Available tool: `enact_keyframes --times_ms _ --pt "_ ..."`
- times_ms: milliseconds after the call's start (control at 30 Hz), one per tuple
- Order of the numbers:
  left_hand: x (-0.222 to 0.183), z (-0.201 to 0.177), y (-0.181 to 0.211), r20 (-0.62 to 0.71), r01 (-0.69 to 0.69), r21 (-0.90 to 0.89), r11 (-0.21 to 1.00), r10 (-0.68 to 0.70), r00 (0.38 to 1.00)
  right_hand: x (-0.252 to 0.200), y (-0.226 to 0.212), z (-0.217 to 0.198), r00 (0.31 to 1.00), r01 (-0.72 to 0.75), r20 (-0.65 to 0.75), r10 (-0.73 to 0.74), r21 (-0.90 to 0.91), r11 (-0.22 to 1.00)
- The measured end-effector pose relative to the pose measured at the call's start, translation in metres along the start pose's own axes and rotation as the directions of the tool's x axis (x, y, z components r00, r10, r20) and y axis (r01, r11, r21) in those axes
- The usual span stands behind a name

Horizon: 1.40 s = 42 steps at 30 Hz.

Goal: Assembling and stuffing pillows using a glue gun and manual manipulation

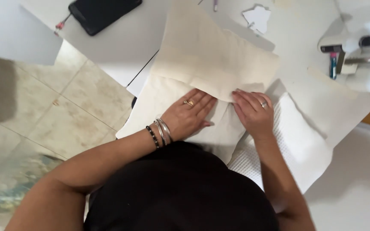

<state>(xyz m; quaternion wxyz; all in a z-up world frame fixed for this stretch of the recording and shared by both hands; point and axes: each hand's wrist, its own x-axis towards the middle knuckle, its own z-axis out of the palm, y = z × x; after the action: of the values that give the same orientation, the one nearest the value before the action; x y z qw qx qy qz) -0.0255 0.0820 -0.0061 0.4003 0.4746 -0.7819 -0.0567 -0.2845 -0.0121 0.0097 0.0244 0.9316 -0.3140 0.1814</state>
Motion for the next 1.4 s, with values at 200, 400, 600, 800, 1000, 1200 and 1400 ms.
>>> enact_keyframes --times_ms 200,400,600,800,1000,1200,1400 --pt "0.0 0.008 -0.008 0.096 -0.003 0.053 0.999 -0.002 0.995 0.018 0.006 -0.02 0.998 -0.065 0.022 0.062 0.216 0.974" --pt "0.002 0.009 -0.015 0.162 -0.011 0.026 1.0 0.007 0.987 0.016 -0.001 -0.002 0.985 -0.172 0.043 0.167 0.334 0.927" --pt "0.005 0.003 -0.021 0.253 0.009 -0.001 1.0 -0.008 0.968 0.032 -0.009 -0.009 0.988 -0.153 0.053 0.144 0.268 0.951" --pt "0.012 -0.004 -0.026 0.276 0.009 -0.09 0.996 0.016 0.961 0.03 -0.019 0.012 0.992 -0.104 -0.057 0.116 0.186 0.977" --pt "0.009 -0.003 -0.025 0.271 0.024 -0.116 0.993 0.009 0.963 0.048 -0.024 -0.014 0.996 0.044 -0.074 -0.049 -0.076 0.996" --pt "0.019 -0.007 -0.024 0.268 0.023 -0.069 0.997 -0.004 0.964 0.038 -0.021 0.024 0.977 0.111 -0.155 -0.146 -0.218 0.97" --pt "0.001 0.015 -0.021 0.23 -0.034 -0.079 0.996 0.051 0.972 0.043 -0.027 0.012 0.992 0.026 -0.113 -0.047 -0.183 0.983"
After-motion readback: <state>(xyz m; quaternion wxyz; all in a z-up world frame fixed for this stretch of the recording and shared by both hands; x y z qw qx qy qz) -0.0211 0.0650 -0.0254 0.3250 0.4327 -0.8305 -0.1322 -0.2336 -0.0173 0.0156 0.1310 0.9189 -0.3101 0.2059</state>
